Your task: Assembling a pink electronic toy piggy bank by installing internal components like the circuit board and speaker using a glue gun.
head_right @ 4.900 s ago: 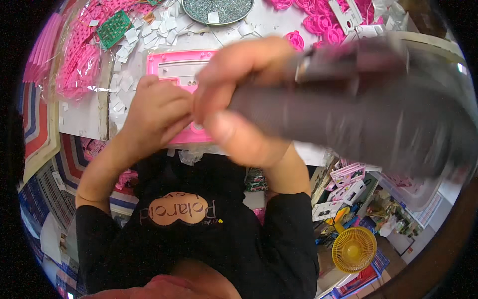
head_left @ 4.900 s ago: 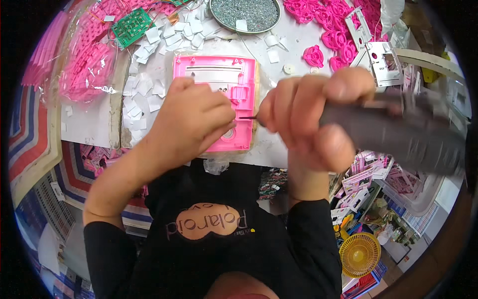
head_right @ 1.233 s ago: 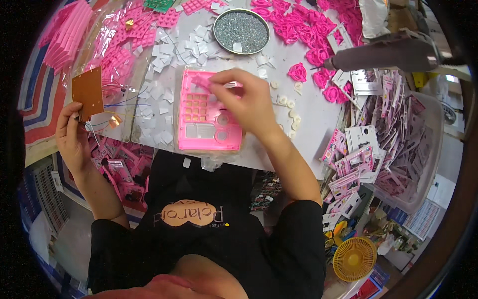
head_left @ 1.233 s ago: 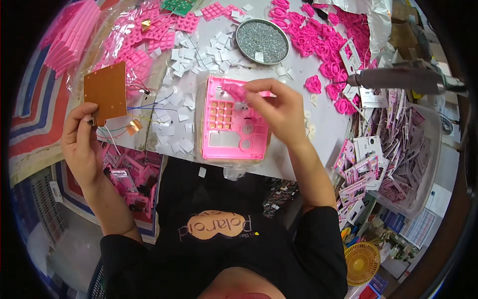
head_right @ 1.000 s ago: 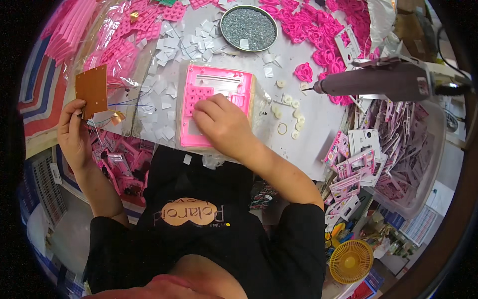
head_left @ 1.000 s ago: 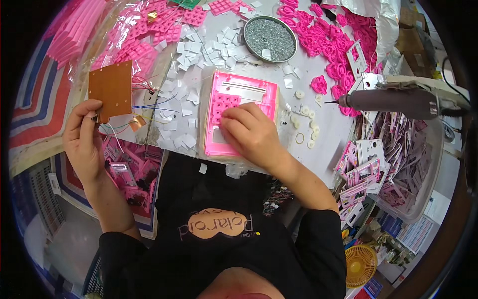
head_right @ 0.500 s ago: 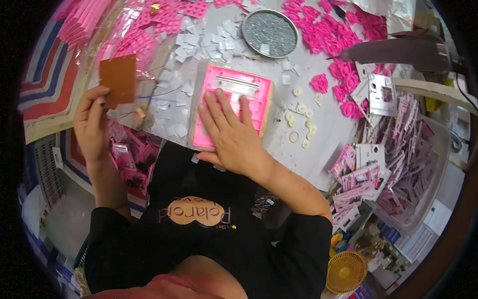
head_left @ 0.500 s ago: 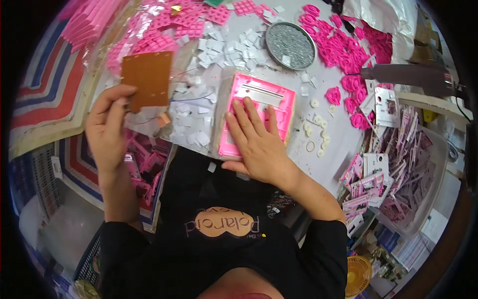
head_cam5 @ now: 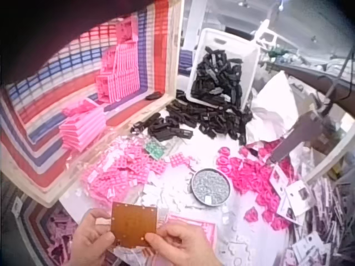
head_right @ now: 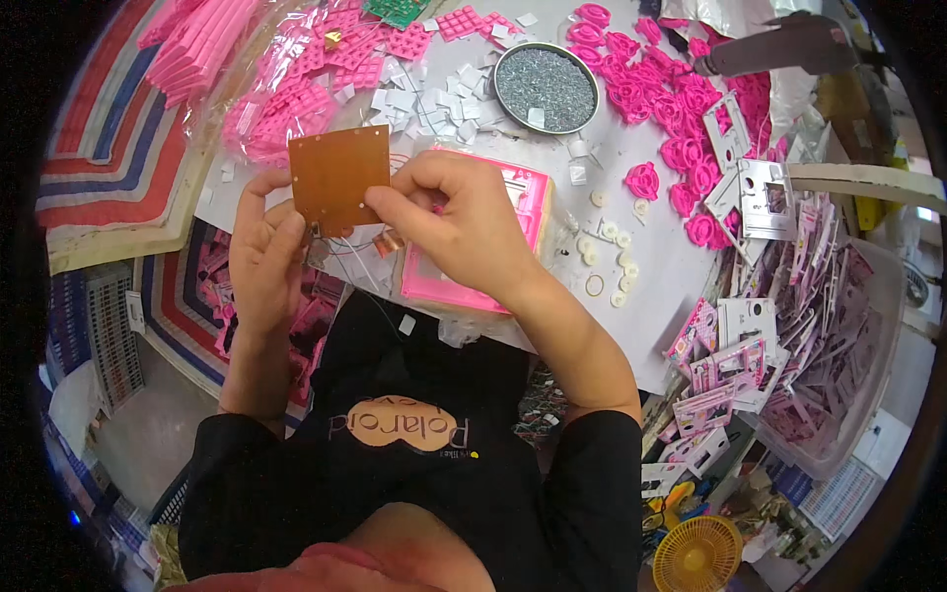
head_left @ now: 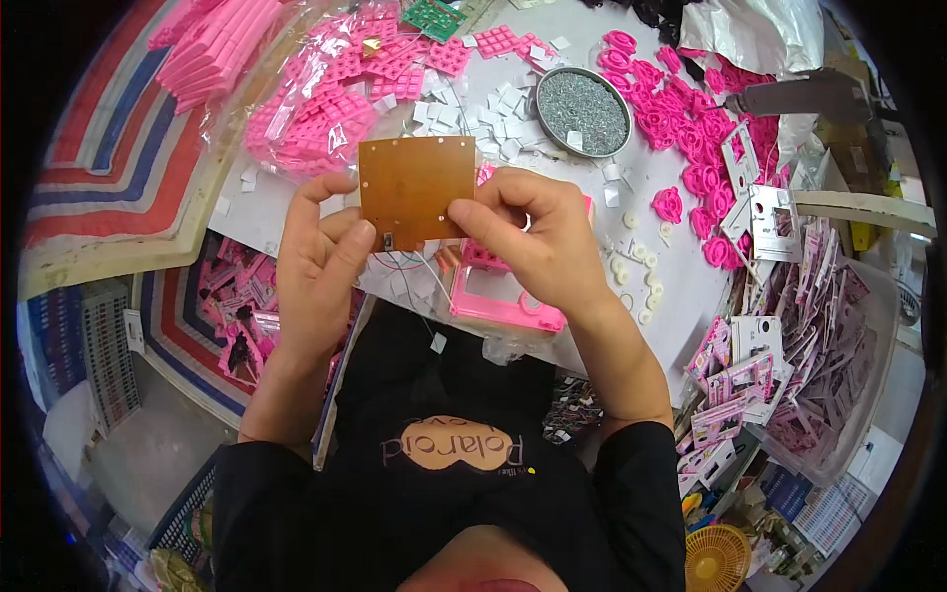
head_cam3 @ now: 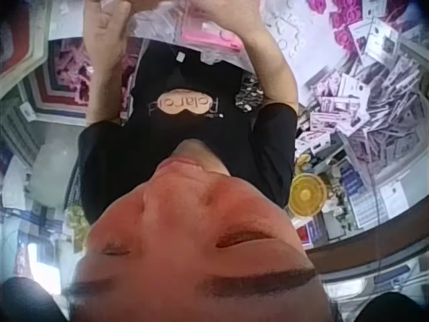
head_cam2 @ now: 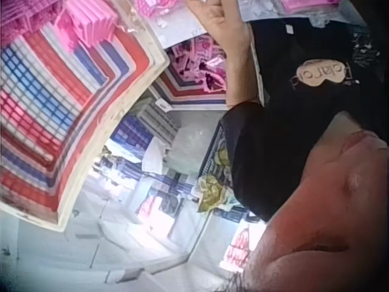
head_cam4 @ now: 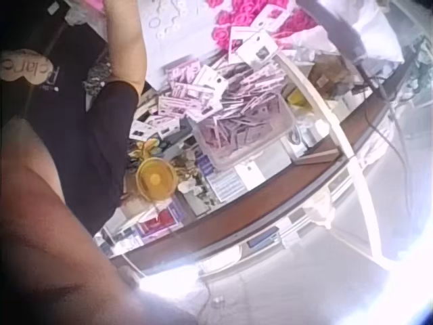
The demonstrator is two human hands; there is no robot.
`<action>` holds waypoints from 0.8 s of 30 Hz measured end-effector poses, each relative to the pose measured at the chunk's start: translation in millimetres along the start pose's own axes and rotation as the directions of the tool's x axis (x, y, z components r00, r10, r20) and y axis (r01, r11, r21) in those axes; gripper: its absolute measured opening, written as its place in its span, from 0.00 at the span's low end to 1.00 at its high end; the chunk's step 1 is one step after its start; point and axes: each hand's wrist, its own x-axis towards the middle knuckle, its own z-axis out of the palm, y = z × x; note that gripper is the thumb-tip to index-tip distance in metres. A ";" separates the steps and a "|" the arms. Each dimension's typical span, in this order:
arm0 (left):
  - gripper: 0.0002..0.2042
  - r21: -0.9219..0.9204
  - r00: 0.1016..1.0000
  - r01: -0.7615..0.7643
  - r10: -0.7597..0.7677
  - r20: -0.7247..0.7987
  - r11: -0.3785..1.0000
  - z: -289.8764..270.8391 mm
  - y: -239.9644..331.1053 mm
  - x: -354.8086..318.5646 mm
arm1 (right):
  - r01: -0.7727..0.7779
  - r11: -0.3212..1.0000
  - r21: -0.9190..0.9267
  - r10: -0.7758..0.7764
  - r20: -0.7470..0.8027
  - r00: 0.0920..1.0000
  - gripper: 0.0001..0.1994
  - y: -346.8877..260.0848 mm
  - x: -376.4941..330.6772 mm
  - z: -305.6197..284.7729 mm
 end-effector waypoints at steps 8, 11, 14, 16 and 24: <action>0.17 0.549 0.999 0.036 -0.050 0.011 0.835 -26.6 14.0 -3.2 | 0.021 0.965 0.262 -0.062 0.147 0.987 0.10 18.5 13.2 -5.8; 0.16 0.755 0.878 -0.385 0.463 0.122 0.531 -34.4 28.7 20.7 | -0.095 0.959 0.265 -0.004 0.350 0.937 0.11 10.6 18.1 -16.6; 0.18 0.499 0.946 -0.135 -0.038 0.322 0.856 -33.0 42.5 38.0 | 0.033 0.989 0.146 -0.096 0.452 0.887 0.12 -4.4 30.9 -16.4; 0.19 0.448 0.865 0.144 -0.332 0.377 0.883 -30.7 45.5 38.1 | -0.025 0.993 0.118 -0.039 0.507 0.861 0.11 -11.8 36.8 -17.6; 0.18 0.091 0.889 0.369 -0.380 0.256 0.925 -47.3 25.8 27.9 | 0.562 0.768 -0.307 -0.593 -0.010 0.805 0.07 0.1 9.2 -28.7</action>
